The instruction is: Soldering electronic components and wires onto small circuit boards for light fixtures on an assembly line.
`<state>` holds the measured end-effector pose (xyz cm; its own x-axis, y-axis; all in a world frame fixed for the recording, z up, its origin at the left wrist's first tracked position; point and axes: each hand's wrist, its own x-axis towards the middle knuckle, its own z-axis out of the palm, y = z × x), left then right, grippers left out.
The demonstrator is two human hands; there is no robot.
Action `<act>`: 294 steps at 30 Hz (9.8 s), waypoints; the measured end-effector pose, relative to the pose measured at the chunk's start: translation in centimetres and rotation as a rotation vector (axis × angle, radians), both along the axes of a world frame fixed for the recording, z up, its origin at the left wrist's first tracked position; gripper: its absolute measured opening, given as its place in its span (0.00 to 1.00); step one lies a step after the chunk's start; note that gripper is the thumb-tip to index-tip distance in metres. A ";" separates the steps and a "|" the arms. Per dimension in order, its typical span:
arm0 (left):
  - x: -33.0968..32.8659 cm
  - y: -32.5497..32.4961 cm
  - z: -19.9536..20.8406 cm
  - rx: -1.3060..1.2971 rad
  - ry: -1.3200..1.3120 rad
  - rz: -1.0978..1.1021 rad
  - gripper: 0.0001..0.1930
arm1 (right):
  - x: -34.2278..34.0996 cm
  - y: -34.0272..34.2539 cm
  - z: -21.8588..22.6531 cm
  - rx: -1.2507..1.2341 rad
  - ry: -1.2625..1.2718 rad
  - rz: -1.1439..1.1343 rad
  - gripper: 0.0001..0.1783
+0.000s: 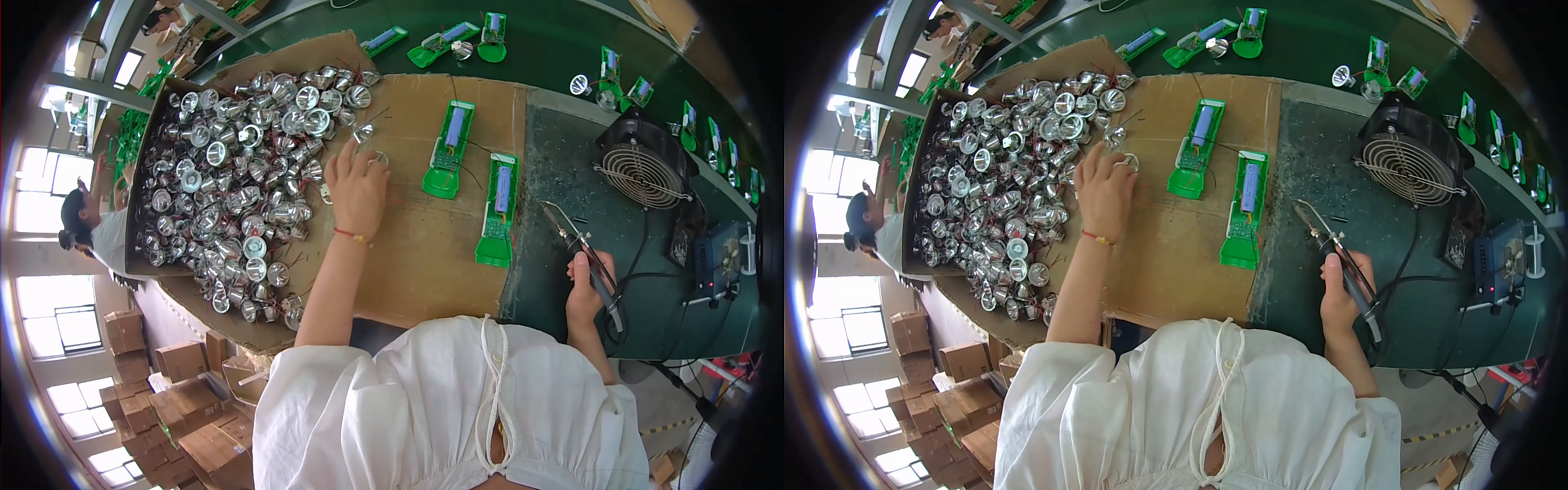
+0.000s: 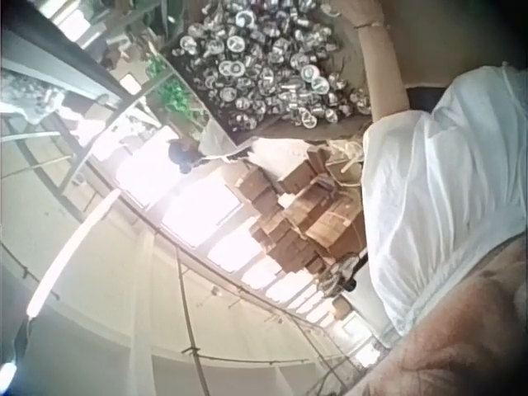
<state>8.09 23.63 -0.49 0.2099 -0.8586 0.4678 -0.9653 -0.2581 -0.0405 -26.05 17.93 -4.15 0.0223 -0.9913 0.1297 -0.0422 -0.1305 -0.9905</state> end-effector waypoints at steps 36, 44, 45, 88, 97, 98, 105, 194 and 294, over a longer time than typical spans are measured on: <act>-12.8 0.4 -0.2 0.226 1.177 -0.097 0.08 | -0.3 1.7 2.7 -0.100 0.090 0.367 0.09; -12.5 0.1 -0.8 0.234 1.214 -0.110 0.10 | -0.3 2.1 2.2 -0.021 0.115 0.290 0.09; -12.5 0.0 -0.7 0.236 1.217 -0.114 0.10 | -0.3 2.3 2.4 0.035 0.062 0.257 0.09; -12.9 0.2 -0.3 0.250 1.218 -0.026 0.09 | 0.9 1.9 2.4 0.187 -0.032 0.263 0.09; -12.7 0.0 -0.4 0.258 1.272 -0.019 0.10 | 0.7 2.0 2.4 0.102 -0.134 0.232 0.08; -12.7 0.1 -0.4 0.258 1.274 -0.018 0.10 | 0.4 2.0 2.4 0.097 -0.120 0.235 0.09; -12.7 -0.1 -0.2 0.283 1.277 -0.014 0.10 | -0.2 1.8 2.0 0.114 -0.144 0.220 0.10; -10.6 2.1 -1.0 0.057 1.166 0.043 0.08 | 4.3 2.2 2.5 -0.024 0.073 0.355 0.08; -7.2 -25.8 0.5 0.164 0.429 -0.380 0.24 | -0.1 -1.1 -0.4 0.063 0.022 0.119 0.09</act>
